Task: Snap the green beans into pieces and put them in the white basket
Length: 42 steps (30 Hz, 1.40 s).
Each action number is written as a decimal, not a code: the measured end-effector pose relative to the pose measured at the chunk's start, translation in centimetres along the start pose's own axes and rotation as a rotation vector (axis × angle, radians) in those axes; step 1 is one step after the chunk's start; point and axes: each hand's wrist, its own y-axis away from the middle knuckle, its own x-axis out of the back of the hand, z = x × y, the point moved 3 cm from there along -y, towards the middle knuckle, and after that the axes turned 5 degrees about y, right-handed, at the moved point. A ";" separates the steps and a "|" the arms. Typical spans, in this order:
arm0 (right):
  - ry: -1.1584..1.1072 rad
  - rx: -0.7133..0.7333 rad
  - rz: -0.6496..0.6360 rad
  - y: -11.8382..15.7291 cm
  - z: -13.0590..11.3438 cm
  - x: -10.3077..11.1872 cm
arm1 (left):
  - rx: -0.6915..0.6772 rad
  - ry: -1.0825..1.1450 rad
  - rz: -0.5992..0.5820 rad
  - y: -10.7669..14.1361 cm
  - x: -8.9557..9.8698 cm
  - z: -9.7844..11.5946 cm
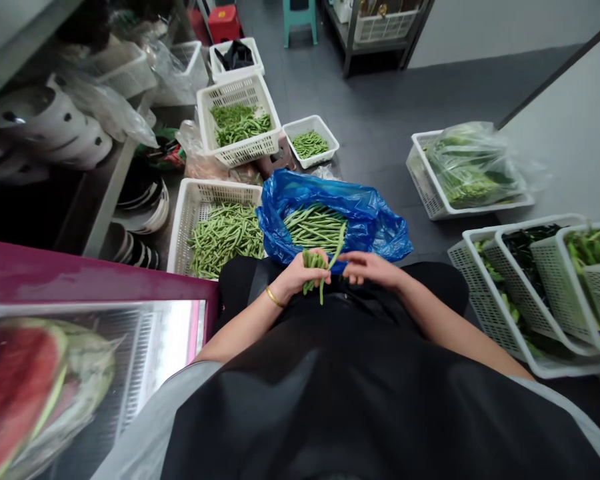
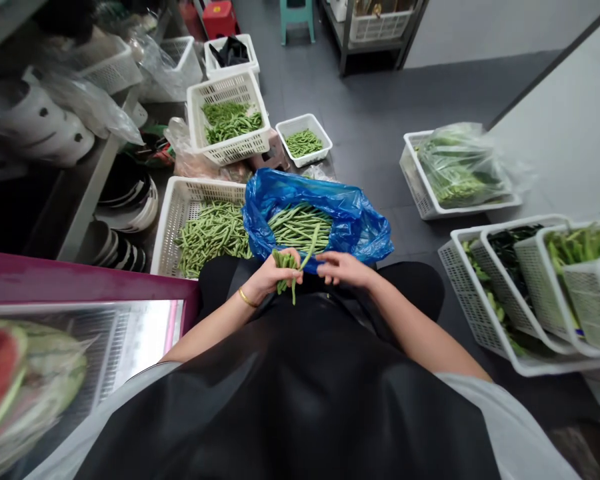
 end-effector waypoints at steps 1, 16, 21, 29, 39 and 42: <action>-0.129 0.040 0.069 -0.1 -1.0 0.4 | 0.023 -0.007 -0.024 0.3 -0.2 -0.2; -0.412 0.093 0.192 1.0 -0.9 -4.3 | -0.012 0.371 0.402 0.3 2.5 -0.8; -0.080 0.055 0.147 -0.5 0.0 -4.8 | 0.128 -0.001 0.119 0.5 0.8 -1.8; 0.313 0.062 -0.098 0.9 -1.5 -1.7 | 0.296 -0.209 -0.130 0.4 1.1 -2.1; -0.601 0.136 0.093 -0.6 -1.8 -3.0 | -0.057 -0.493 -0.088 -0.2 -0.2 1.0; -0.453 0.087 -0.114 -0.7 -0.9 -2.1 | -0.108 -0.624 0.070 -0.4 3.8 3.6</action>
